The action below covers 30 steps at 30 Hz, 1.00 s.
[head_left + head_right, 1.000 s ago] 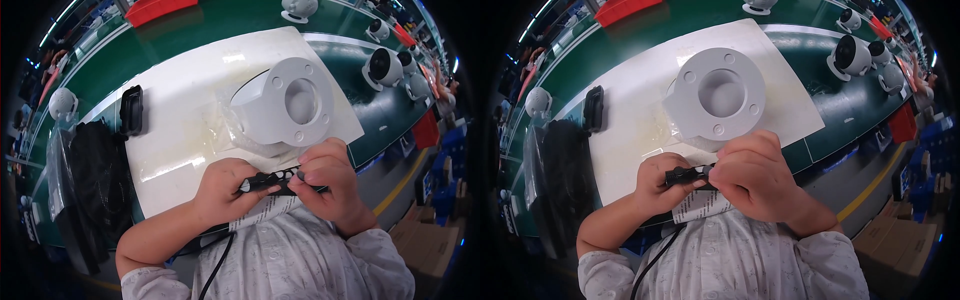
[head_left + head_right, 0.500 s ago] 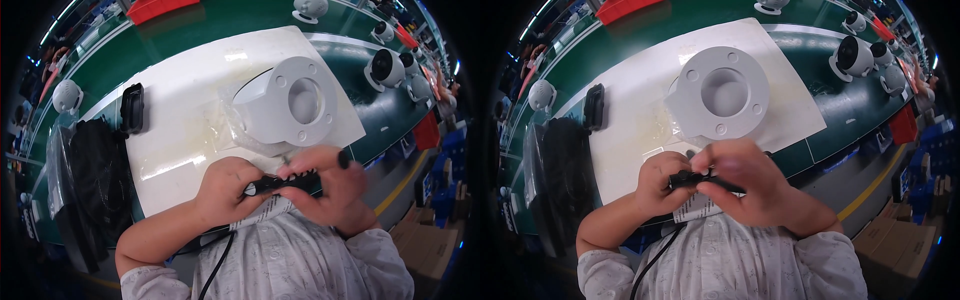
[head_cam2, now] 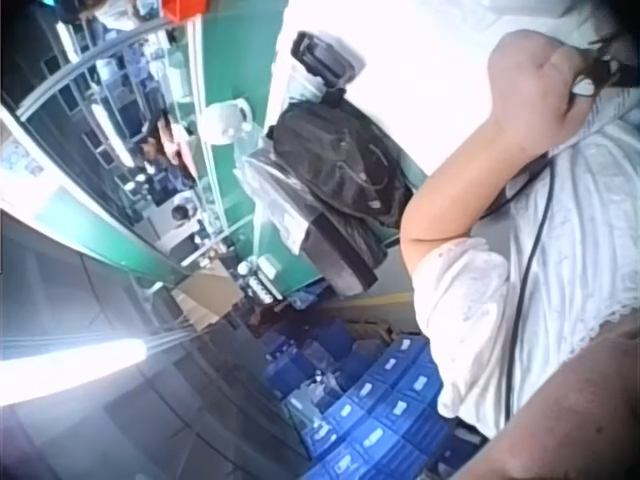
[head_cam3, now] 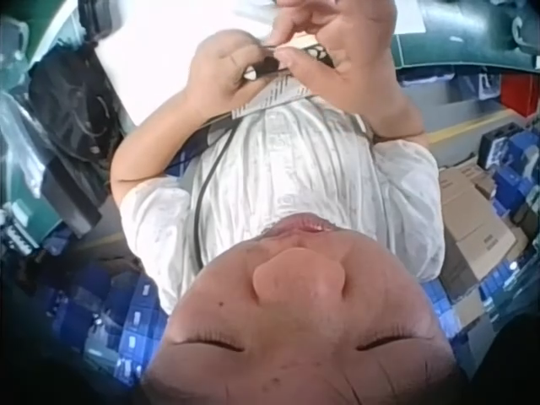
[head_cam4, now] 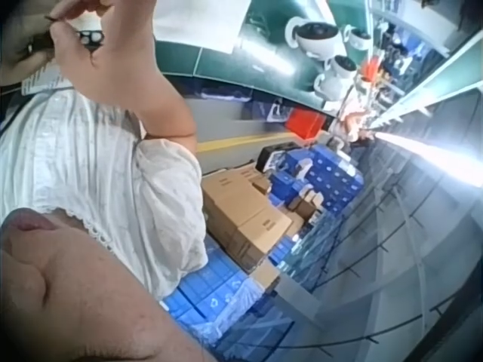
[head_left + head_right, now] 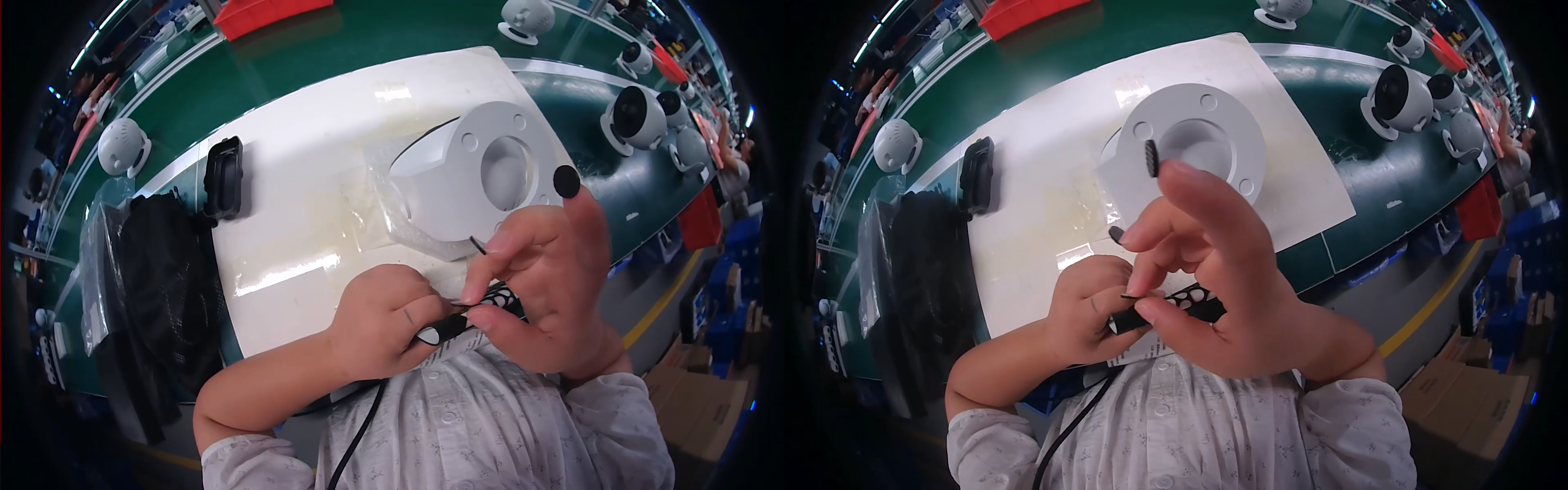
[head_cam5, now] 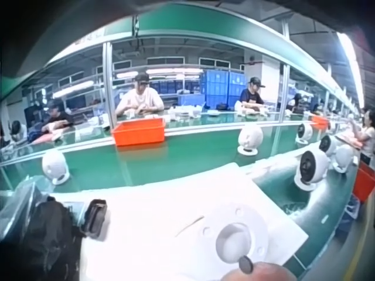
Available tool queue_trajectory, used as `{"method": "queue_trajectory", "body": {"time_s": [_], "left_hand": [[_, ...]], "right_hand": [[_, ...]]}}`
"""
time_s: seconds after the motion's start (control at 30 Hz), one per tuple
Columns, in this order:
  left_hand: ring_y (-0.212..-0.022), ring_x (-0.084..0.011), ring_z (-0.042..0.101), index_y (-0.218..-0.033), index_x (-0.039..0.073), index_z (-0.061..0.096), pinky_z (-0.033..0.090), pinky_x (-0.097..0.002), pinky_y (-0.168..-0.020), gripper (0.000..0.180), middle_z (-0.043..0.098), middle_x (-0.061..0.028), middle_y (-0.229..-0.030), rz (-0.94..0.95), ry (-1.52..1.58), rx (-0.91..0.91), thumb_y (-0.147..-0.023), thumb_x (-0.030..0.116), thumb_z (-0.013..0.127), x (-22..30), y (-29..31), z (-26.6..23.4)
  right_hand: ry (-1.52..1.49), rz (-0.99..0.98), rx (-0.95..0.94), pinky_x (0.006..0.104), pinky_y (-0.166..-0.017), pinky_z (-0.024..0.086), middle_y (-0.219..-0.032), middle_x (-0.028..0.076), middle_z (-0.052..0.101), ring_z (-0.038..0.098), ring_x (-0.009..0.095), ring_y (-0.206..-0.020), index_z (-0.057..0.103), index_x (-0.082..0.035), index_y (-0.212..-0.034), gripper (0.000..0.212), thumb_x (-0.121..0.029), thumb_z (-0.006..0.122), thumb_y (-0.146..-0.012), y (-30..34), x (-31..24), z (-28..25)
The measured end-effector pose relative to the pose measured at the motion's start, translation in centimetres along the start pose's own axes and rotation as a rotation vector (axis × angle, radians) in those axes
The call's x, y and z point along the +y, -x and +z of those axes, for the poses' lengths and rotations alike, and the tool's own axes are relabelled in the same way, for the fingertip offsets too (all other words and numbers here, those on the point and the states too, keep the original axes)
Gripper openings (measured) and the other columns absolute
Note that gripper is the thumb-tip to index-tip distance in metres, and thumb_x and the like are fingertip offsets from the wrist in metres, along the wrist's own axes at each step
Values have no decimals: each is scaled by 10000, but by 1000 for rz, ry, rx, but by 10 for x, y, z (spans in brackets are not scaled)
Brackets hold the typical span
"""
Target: Assembling components of white dome security cameras on a factory production line.
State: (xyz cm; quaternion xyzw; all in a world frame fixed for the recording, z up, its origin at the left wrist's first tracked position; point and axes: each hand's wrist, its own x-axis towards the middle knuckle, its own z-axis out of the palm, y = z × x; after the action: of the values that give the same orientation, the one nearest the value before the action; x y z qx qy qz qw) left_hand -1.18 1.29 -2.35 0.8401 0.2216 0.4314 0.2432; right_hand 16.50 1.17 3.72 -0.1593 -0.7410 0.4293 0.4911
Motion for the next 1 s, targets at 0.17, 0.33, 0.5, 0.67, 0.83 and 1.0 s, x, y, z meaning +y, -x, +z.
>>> {"method": "queue_trajectory", "body": {"time_s": [0.17,0.33,0.5,0.67,0.83,1.0], "left_hand": [[-623,-260,518,-866,77,598,409,-352,-523,303,520,-55,-674,-48,-10,3,-565,97,628,0,1,-1],[-838,-263,569,-853,95,618,474,-315,-645,245,511,-151,-1118,5,-53,127,-613,131,650,3,-4,-1],[-808,-259,576,-823,71,601,482,-301,-608,237,425,-195,-1253,12,-72,148,-598,93,674,-6,-6,0],[-703,-242,578,-801,53,572,474,-313,-588,248,441,-184,-1240,-23,-62,101,-585,94,685,-8,-2,2],[-722,-209,593,-819,25,621,495,-270,-582,204,304,-196,-1336,51,-91,33,-638,64,706,-13,-2,0],[-748,-223,589,-817,8,620,505,-282,-588,203,293,-206,-1340,41,-92,17,-643,69,705,-14,-1,-2]], "right_hand": [[195,-78,165,219,-645,431,-1002,104,451,536,126,-751,95,-100,-1355,859,107,576,-674,-3,3,-29],[111,41,382,225,-710,426,-1087,105,390,488,111,-791,129,-95,-1347,774,163,489,-713,-36,13,-64],[141,94,232,193,-697,403,-1052,101,432,491,98,-794,196,-75,-1330,689,135,485,-740,-52,19,-69],[400,164,134,197,-697,422,-949,112,538,528,112,-792,217,-49,-1317,658,106,501,-744,-51,11,-72],[1040,-84,-184,241,-565,479,-1057,183,573,625,256,-839,185,-99,-1326,692,49,540,-750,-46,-9,-70],[961,-68,-122,277,-676,461,-1091,183,559,600,249,-897,169,-140,-1331,783,41,598,-702,-51,-12,-62]]}}
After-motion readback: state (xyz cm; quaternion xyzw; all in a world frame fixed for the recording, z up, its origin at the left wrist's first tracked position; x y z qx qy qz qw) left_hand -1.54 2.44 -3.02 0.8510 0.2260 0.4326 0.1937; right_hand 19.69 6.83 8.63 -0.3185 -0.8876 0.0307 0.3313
